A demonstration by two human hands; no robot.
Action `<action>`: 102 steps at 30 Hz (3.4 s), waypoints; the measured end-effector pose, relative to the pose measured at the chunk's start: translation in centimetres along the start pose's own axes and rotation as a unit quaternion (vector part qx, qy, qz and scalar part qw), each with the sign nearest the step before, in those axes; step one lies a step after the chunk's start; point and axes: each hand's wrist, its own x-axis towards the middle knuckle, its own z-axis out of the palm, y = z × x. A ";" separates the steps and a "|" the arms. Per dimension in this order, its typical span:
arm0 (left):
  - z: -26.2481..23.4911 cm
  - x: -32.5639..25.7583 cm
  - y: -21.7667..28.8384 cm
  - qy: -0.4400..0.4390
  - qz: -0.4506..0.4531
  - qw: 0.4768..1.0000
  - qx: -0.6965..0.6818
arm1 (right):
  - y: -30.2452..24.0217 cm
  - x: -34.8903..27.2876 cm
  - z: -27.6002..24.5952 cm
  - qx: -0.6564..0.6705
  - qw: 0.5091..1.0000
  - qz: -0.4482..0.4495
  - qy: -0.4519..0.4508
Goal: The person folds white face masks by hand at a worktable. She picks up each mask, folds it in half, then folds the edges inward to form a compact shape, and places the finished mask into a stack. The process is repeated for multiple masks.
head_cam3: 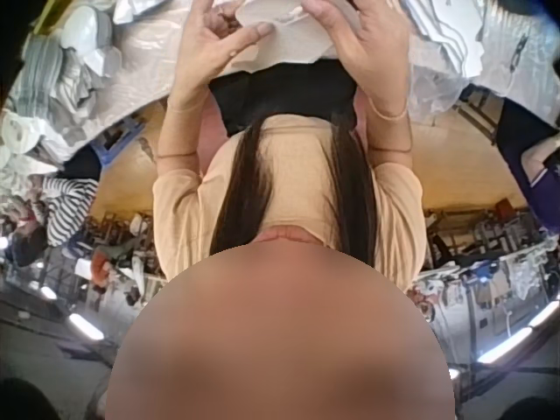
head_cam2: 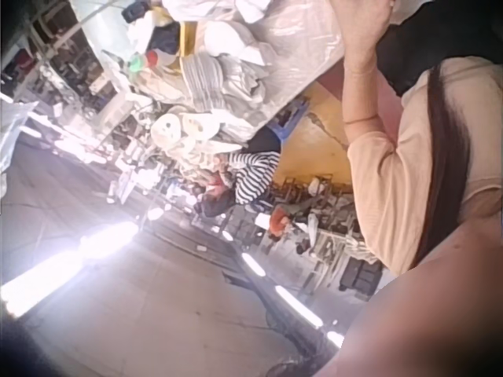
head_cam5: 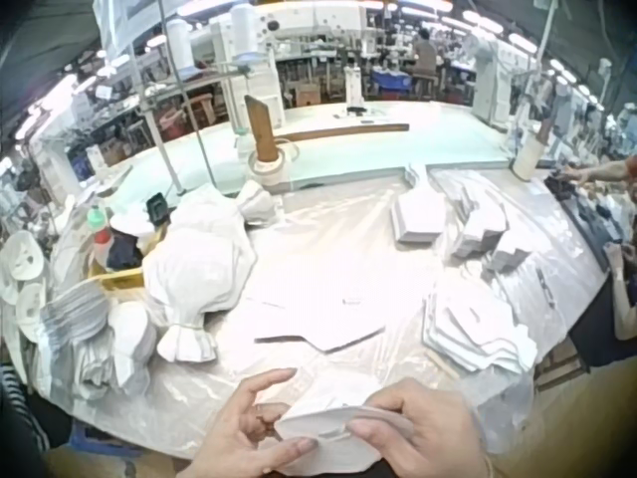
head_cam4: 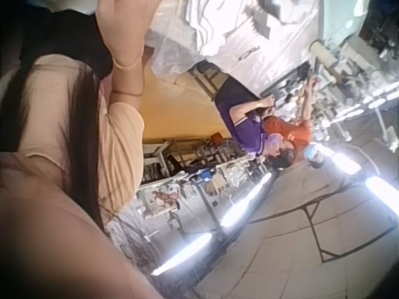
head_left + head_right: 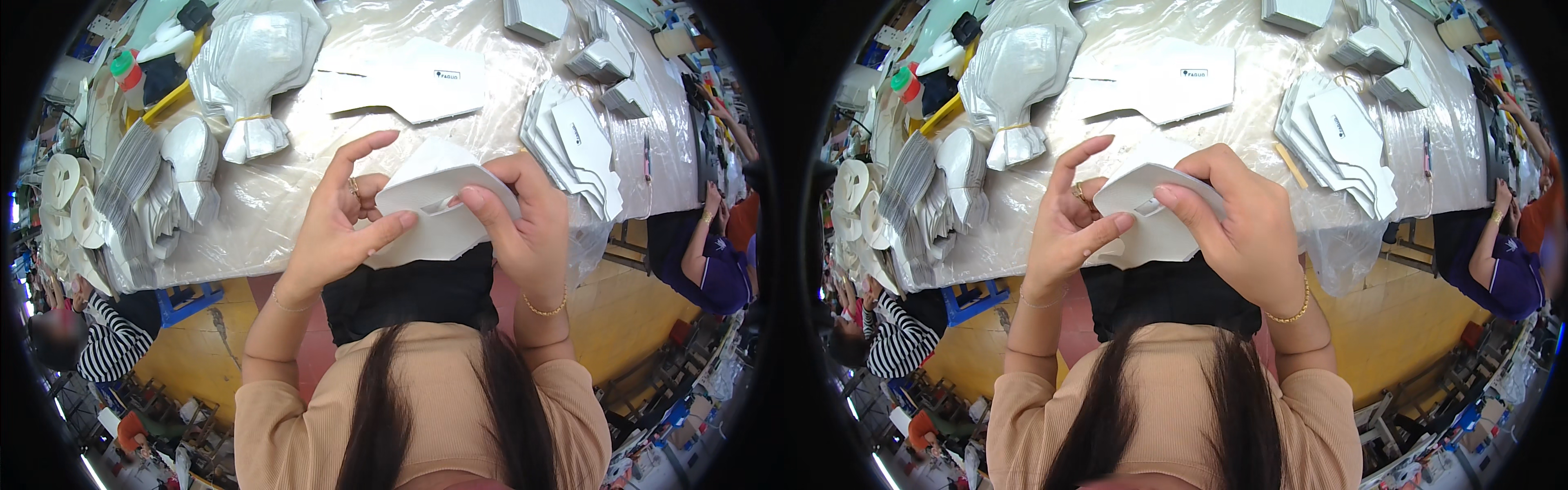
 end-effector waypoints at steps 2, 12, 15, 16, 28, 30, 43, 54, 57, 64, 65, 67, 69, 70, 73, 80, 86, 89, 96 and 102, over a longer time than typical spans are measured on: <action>-0.1 0.0 -1.1 0.003 -0.036 0.999 -0.029 | 0.5 0.1 0.1 -0.019 1.000 -0.002 -0.009; -2.5 0.9 -7.4 0.087 -0.143 0.963 0.211 | 9.1 -0.1 3.4 -0.002 0.970 0.224 -0.095; -2.6 0.0 -7.8 0.125 -0.096 0.952 0.261 | 10.8 -0.9 4.4 0.002 0.976 0.193 -0.097; -2.6 -0.2 -7.8 0.135 -0.076 0.948 0.280 | 11.1 -1.0 4.7 0.006 0.976 0.195 -0.093; -2.6 -1.0 -8.8 0.145 -0.022 0.929 0.340 | 10.3 -0.8 4.3 0.007 0.963 0.227 -0.146; -2.5 -1.1 -8.8 0.152 0.020 0.914 0.377 | 10.2 -0.8 4.3 0.008 0.964 0.224 -0.143; -1.7 -1.7 -10.0 0.145 0.199 0.783 0.571 | 7.6 -0.1 5.2 -0.080 0.974 0.187 -0.103; -1.9 -1.8 -10.3 0.136 0.191 0.775 0.587 | 8.0 0.0 5.6 -0.108 0.971 0.183 -0.108; -1.9 -1.8 -10.3 0.135 0.186 0.776 0.587 | 8.3 0.0 5.6 -0.107 0.975 0.165 -0.101; -1.9 -1.7 -10.3 0.129 0.179 0.774 0.594 | 8.8 -0.2 5.9 -0.126 0.979 0.135 -0.089; -2.0 -1.7 -10.3 0.129 0.181 0.772 0.595 | 8.8 -0.2 6.0 -0.128 0.979 0.134 -0.088; -2.0 -1.7 -10.4 0.127 0.185 0.770 0.598 | 8.7 -0.2 6.0 -0.131 0.979 0.132 -0.085; -2.1 -1.6 -10.5 0.127 0.191 0.763 0.604 | 8.6 -0.2 6.0 -0.124 0.977 0.145 -0.091; -2.2 -1.6 -10.6 0.128 0.194 0.761 0.606 | 8.5 -0.2 6.0 -0.120 0.977 0.151 -0.094; -2.2 -1.6 -10.5 0.123 0.187 0.760 0.610 | 8.3 -0.2 6.1 -0.128 0.975 0.155 -0.095; -1.7 -1.8 -10.5 0.127 0.227 0.696 0.670 | 8.3 -0.3 6.3 -0.133 0.976 0.146 -0.088; -1.5 -1.7 -10.6 0.011 0.229 0.695 0.681 | 8.3 -1.0 5.7 -0.159 0.978 0.123 -0.062; -1.3 -1.9 -10.5 0.012 0.223 0.689 0.689 | 8.6 -1.2 4.9 -0.146 0.978 0.141 -0.047; -1.2 -1.8 -10.5 0.016 0.225 0.678 0.700 | 8.9 -1.1 4.2 -0.090 0.974 0.205 -0.046; -1.2 -1.8 -11.0 0.020 0.221 0.685 0.694 | 9.2 -1.0 4.0 -0.107 0.973 0.198 -0.049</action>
